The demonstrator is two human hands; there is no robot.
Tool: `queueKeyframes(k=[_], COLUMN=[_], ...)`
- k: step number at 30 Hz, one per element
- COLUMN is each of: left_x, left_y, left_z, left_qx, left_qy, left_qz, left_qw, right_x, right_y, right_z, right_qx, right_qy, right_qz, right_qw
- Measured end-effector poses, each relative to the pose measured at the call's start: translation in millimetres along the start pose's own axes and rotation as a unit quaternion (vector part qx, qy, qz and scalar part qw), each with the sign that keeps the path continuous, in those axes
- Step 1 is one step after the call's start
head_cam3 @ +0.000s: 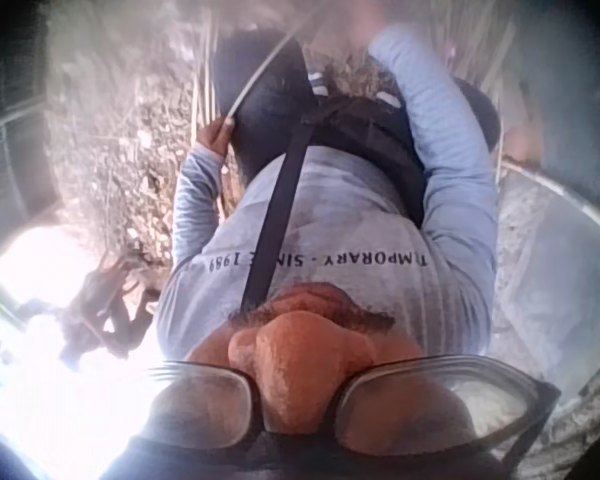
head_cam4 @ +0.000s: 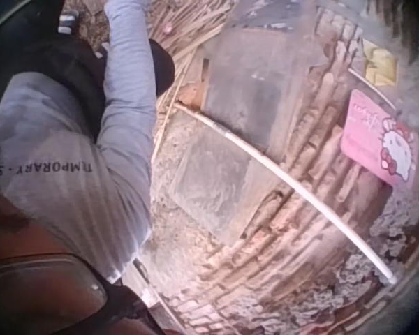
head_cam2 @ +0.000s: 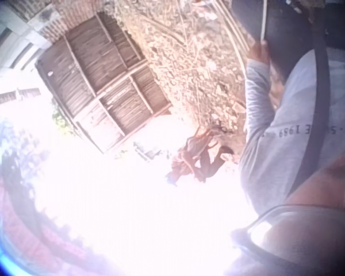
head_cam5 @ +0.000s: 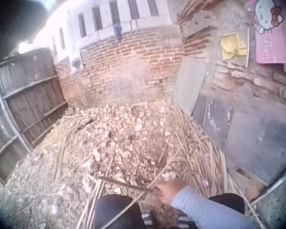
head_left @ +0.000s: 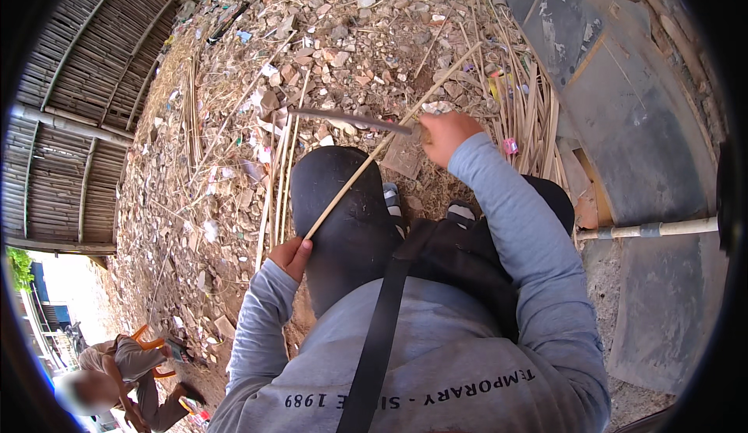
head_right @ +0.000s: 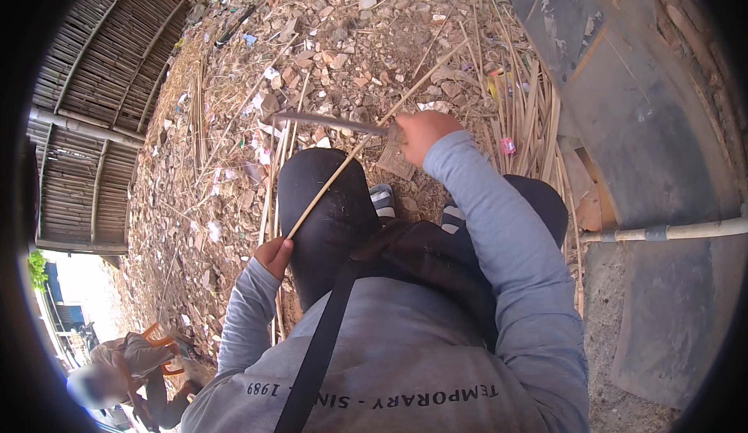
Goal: The person uses a blade to shave thin strips of bamboo held in their hands. They repeatedly pull the blade along the surface of the bamboo strips to smooth or thin them.
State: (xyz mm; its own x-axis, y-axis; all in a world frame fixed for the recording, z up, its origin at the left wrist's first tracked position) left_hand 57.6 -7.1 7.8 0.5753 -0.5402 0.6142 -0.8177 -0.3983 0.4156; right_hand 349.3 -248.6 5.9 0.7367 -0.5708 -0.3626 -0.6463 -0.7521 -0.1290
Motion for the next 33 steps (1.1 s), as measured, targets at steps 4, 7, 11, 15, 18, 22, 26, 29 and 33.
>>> queueKeyframes(k=[4,7,11,15,18,22,26,29,33], left_x=[-7,-6,-7,-13,-11,-22,-18,-15,-31], left_y=[-4,-7,-3,-3,-9,-12,-8,-17,-23], left_z=[1,2,-1,1,-1,0,2,2,1], left_qx=[-0.026,-0.03,-0.02,-0.03,-0.044,-0.032,-0.05,-0.07,-0.083], left_qy=[0.028,0.035,0.03,0.042,0.026,0.048,0.113,0.11,0.143], left_qz=[-0.013,0.006,-0.006,-0.004,-0.003,0.001,-0.028,-0.035,-0.066], left_qw=[0.999,0.999,0.999,0.999,0.999,0.998,0.992,0.991,0.984], right_x=[-8,37,24,-14,44,56,-5,27,52], right_y=[1,-5,-8,4,-8,-12,-1,-1,-12], right_z=[-6,1,-8,-11,16,4,-10,4,11], right_qx=[-0.05,0.032,0.03,-0.049,0.021,0.038,-0.097,-0.087,-0.027], right_qy=[-0.025,-0.048,-0.036,-0.002,-0.073,-0.072,-0.03,-0.041,-0.083], right_qz=[-0.034,0.073,0.048,-0.033,0.051,0.08,-0.002,0.033,0.088], right_qw=[0.998,0.996,0.998,0.998,0.996,0.994,0.995,0.995,0.992])
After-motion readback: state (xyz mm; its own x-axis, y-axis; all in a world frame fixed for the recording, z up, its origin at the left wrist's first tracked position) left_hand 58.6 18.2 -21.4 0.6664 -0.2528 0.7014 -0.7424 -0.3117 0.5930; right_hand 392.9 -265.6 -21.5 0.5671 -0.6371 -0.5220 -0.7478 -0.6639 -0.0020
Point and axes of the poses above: each hand's wrist, its own y-axis away from the middle knuckle, its own z-axis out of the palm, x = y × z, the point moved 2 cm from there along -y, towards the middle knuckle, and after that the axes turned 7 degrees about -z, right-handed, at the moved point
